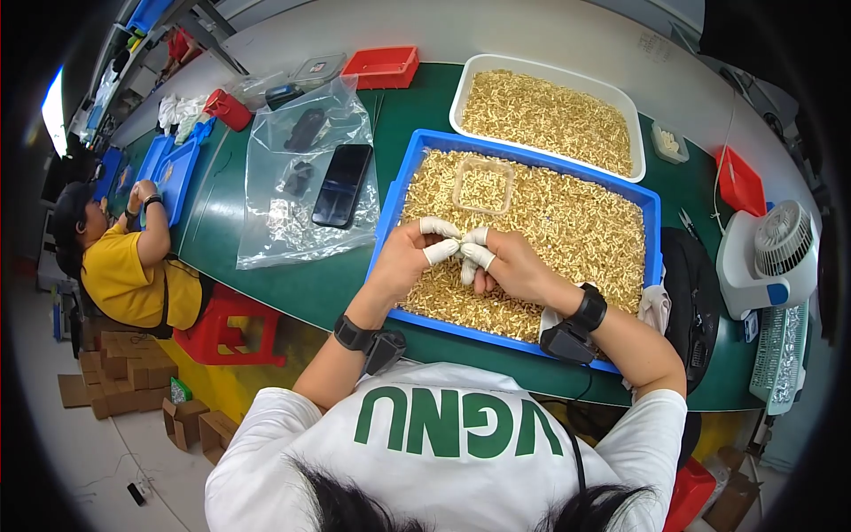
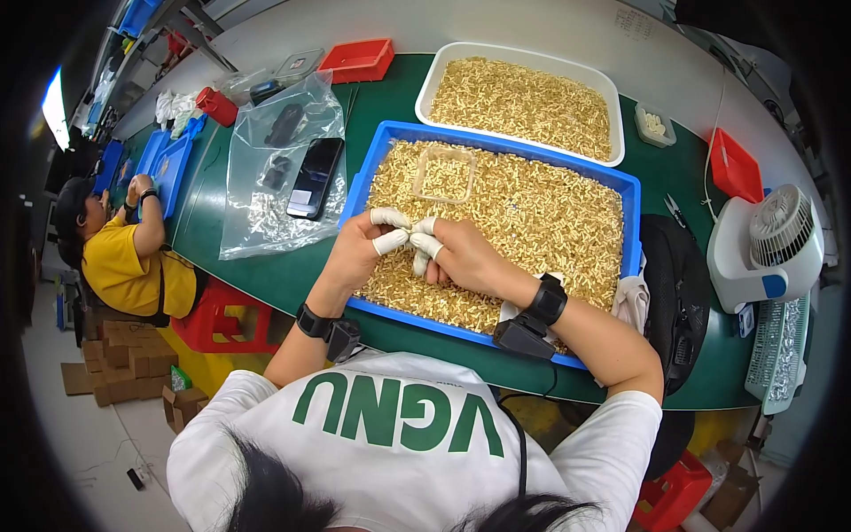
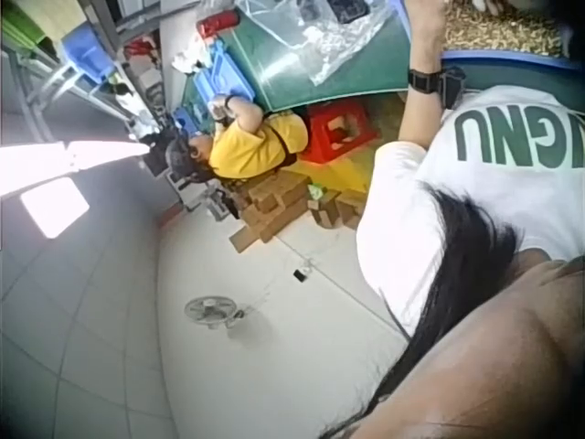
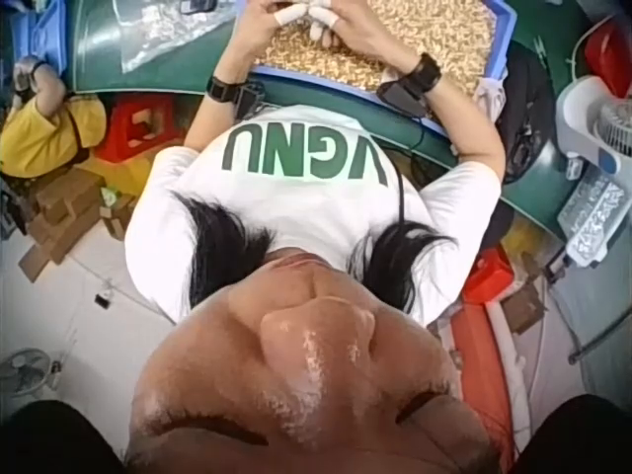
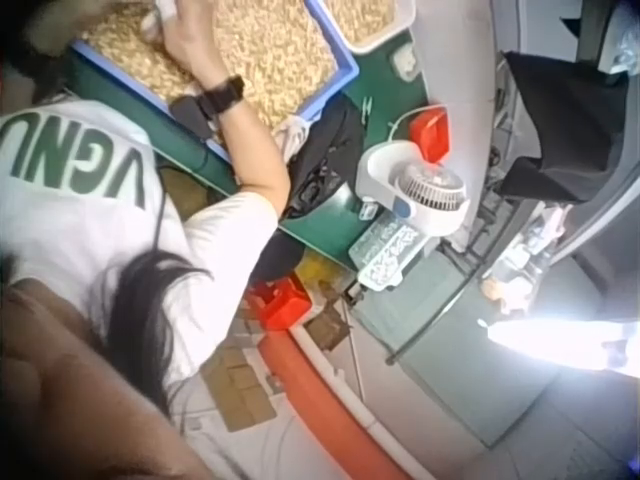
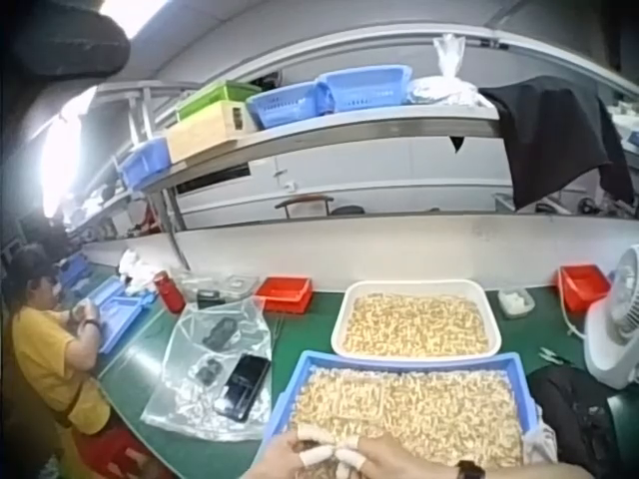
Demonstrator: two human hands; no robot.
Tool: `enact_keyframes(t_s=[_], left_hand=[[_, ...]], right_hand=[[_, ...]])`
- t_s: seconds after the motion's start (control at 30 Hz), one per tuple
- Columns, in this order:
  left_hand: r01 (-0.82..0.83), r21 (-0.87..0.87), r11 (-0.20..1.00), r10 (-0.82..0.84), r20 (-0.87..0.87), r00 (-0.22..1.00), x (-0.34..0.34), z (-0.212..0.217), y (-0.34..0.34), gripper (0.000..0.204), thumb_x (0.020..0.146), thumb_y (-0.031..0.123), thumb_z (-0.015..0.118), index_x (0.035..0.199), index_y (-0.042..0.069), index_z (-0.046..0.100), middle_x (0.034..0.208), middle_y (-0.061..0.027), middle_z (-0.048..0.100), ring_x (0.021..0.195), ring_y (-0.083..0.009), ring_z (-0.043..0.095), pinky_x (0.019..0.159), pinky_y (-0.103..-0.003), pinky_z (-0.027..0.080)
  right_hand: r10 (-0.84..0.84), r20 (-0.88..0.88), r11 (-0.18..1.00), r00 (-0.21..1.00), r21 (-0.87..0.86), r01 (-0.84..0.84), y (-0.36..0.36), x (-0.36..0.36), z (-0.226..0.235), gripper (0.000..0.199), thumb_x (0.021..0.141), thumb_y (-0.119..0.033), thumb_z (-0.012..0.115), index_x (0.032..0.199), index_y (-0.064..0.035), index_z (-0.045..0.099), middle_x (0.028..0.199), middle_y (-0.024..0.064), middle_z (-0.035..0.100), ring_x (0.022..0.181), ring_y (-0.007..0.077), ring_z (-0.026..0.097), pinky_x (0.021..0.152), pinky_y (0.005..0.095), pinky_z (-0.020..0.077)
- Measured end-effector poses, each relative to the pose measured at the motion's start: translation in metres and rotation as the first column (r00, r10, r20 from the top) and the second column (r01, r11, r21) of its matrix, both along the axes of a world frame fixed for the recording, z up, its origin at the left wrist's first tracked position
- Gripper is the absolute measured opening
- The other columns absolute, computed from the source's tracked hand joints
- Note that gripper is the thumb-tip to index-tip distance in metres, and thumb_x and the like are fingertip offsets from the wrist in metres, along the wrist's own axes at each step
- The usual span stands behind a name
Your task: The person picks up a small metal component from a blue tray, inserts a thin metal pin into it, and places the assembled unit into a small clear container.
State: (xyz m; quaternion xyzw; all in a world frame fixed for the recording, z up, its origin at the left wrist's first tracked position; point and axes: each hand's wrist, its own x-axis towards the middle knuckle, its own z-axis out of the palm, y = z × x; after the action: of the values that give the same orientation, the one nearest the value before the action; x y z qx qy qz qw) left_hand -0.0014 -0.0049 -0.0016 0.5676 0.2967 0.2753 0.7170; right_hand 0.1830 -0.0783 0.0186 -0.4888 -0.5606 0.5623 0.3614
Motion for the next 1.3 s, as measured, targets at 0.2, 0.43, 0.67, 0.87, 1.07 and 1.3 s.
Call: enact_keyframes(t_s=[0.2,0.43,0.67,0.87,1.07,1.3], left_hand=[[0.120,0.376,0.919,0.024,-0.357,0.934,0.007,0.010,-0.007,0.021,0.081,0.008,0.067,0.101,0.004,0.063,0.099,-0.0051,0.060,0.086,-0.0145,0.058,0.073,-0.028,0.045],[0.481,0.759,0.439,0.088,-0.569,0.817,-0.002,-0.011,-0.005,0.024,0.078,0.009,0.069,0.101,0.005,0.063,0.085,-0.0057,0.059,0.081,-0.0169,0.058,0.070,-0.030,0.045],[0.016,0.355,0.935,0.136,-0.398,0.907,0.000,-0.004,-0.003,0.017,0.082,0.007,0.066,0.098,0.002,0.063,0.078,-0.0010,0.060,0.072,-0.0124,0.056,0.064,-0.027,0.046],[-0.134,-0.125,0.983,0.132,-0.026,0.991,-0.006,-0.006,0.006,0.015,0.085,0.005,0.063,0.099,0.001,0.062,0.083,-0.0024,0.060,0.070,-0.0108,0.055,0.063,-0.023,0.045],[-0.116,-0.292,0.949,0.154,0.110,0.982,-0.007,-0.004,0.008,0.015,0.086,0.004,0.062,0.100,0.001,0.061,0.084,-0.0034,0.060,0.068,-0.0114,0.054,0.063,-0.023,0.046],[-0.079,-0.312,0.947,0.117,0.105,0.988,-0.006,-0.004,0.008,0.015,0.086,0.004,0.061,0.101,0.001,0.061,0.083,-0.0036,0.060,0.068,-0.0109,0.055,0.063,-0.023,0.046]], right_hand=[[-0.176,-0.021,0.983,0.984,-0.055,0.175,0.007,0.011,0.003,0.023,0.099,-0.016,0.042,0.112,-0.0011,0.054,0.070,0.0031,0.061,0.051,0.0069,0.055,0.047,0.0208,0.0434],[-0.246,0.086,0.959,0.966,-0.126,0.255,0.013,0.019,0.013,0.026,0.098,-0.015,0.042,0.118,-0.0019,0.052,0.069,0.0020,0.059,0.051,0.0066,0.052,0.047,0.0205,0.0416],[-0.137,0.317,0.978,0.938,0.196,0.077,0.009,0.018,0.004,0.023,0.096,-0.012,0.044,0.114,-0.0030,0.055,0.068,0.0055,0.061,0.057,0.0153,0.058,0.053,0.0287,0.0458],[-0.130,0.542,0.925,0.830,0.368,-0.096,-0.001,0.006,0.003,0.021,0.092,-0.011,0.047,0.111,-0.0049,0.056,0.072,0.0093,0.064,0.066,0.0265,0.063,0.061,0.0377,0.0481],[-0.147,0.543,0.921,0.827,0.381,-0.087,-0.001,0.004,-0.002,0.021,0.091,-0.010,0.049,0.110,-0.0064,0.057,0.074,0.0095,0.065,0.070,0.0297,0.064,0.062,0.0397,0.0486],[-0.158,0.558,0.912,0.814,0.400,-0.097,0.000,0.003,-0.012,0.020,0.091,-0.010,0.049,0.108,-0.0054,0.057,0.072,0.0097,0.065,0.066,0.0291,0.064,0.060,0.0390,0.0490]])
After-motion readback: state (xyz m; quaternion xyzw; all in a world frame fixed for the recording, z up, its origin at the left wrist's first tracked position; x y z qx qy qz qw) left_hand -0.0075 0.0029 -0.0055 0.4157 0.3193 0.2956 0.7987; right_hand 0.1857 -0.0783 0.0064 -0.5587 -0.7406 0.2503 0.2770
